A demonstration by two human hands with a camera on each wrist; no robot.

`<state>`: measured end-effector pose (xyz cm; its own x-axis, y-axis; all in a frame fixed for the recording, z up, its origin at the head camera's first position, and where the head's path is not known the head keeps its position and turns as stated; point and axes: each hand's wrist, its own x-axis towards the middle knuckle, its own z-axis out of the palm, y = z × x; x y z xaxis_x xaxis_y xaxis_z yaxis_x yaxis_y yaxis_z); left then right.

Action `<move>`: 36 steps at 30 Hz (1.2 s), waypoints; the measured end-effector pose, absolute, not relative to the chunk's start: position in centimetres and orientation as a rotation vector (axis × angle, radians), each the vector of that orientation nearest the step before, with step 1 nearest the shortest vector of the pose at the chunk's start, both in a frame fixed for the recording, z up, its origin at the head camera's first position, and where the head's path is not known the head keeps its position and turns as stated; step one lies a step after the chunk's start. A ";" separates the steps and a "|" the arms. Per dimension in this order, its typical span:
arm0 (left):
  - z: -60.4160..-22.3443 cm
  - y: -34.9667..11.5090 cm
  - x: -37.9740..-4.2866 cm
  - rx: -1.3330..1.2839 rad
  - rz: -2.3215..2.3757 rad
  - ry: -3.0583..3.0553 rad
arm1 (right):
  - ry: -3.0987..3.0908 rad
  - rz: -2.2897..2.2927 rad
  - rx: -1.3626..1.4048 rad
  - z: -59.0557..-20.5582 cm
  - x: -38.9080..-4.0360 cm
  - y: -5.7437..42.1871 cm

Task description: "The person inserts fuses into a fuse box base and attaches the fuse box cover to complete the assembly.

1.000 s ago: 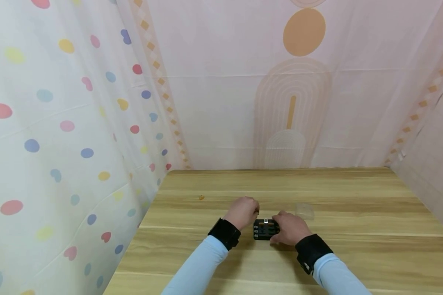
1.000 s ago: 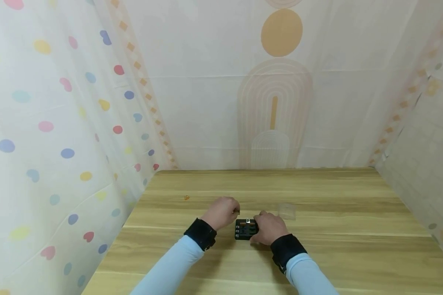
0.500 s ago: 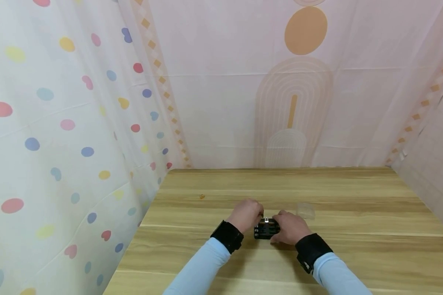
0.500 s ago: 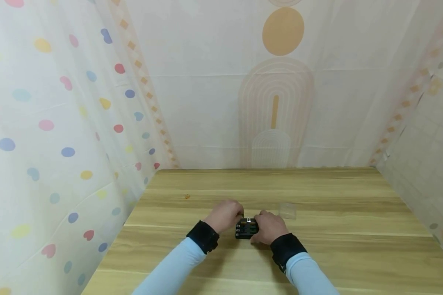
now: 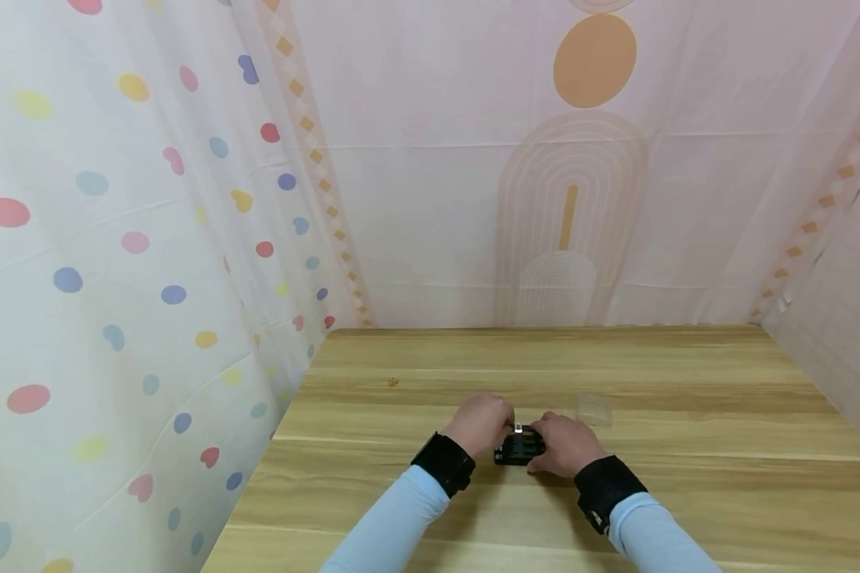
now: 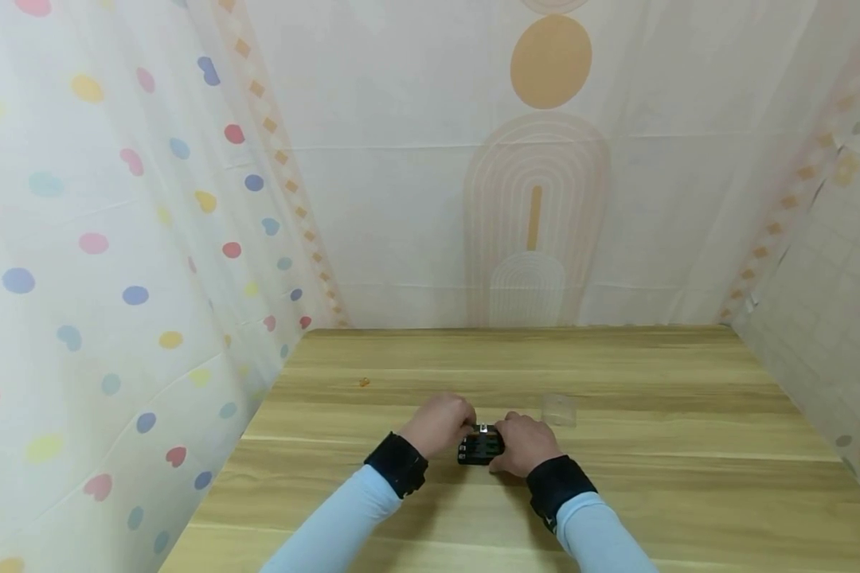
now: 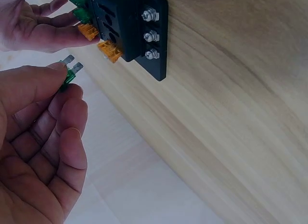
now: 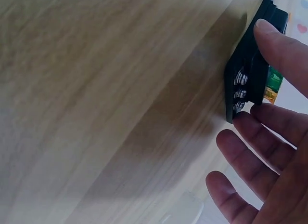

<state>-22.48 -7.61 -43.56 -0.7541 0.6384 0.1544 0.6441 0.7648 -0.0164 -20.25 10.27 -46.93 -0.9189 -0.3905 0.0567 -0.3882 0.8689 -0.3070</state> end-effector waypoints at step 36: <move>-45.9 -7.4 -22.6 -1.009 -0.118 -2.877 | 3.075 -0.516 -0.645 -47.9 -20.5 10.3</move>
